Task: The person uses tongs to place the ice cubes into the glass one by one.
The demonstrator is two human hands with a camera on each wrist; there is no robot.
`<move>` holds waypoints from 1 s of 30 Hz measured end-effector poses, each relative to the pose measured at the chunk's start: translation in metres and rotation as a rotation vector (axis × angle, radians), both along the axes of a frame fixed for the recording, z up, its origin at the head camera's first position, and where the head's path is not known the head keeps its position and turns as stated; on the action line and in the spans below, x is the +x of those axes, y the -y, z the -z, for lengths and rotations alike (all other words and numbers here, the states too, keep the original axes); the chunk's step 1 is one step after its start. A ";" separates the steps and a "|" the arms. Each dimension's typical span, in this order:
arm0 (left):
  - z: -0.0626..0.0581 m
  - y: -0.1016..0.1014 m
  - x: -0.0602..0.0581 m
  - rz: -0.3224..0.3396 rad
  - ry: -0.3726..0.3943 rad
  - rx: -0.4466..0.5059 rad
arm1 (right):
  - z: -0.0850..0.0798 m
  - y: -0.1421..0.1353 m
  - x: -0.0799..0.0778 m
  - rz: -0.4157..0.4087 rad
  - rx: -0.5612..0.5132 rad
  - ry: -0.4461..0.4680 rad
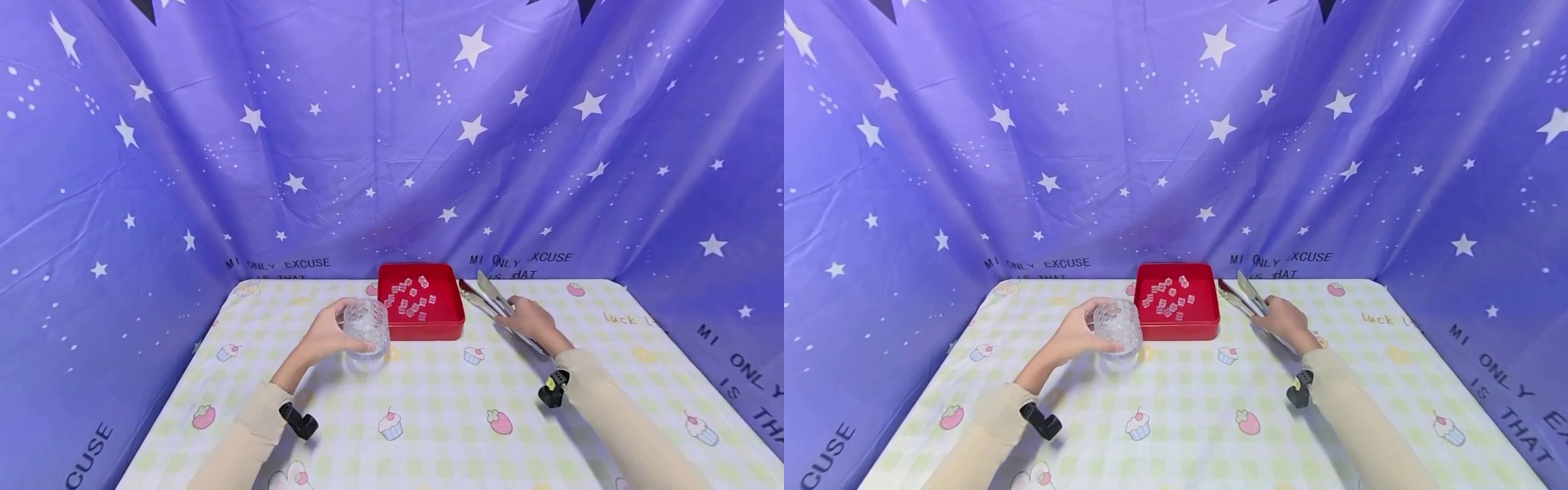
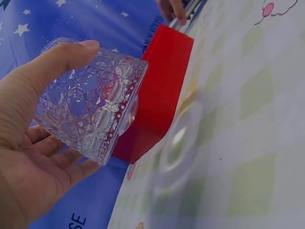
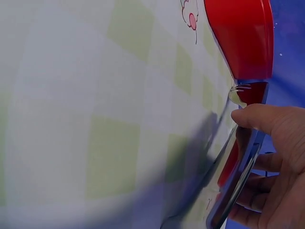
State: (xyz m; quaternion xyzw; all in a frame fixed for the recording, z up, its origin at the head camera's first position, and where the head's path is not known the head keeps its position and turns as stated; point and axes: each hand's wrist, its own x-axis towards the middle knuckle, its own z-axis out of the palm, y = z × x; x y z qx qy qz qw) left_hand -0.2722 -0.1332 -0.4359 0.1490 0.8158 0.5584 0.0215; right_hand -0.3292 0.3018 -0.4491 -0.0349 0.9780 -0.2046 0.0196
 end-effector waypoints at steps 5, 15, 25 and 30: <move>0.003 -0.007 0.004 0.023 0.004 -0.009 | 0.001 0.000 0.000 0.000 -0.017 0.009; 0.005 -0.031 0.009 0.125 -0.028 -0.031 | -0.001 0.000 0.001 0.002 -0.030 0.021; 0.009 -0.058 0.011 0.219 -0.031 -0.020 | -0.003 -0.001 -0.001 0.034 0.011 0.055; 0.010 -0.069 0.010 0.265 -0.022 -0.018 | -0.009 0.001 0.001 0.046 0.012 0.076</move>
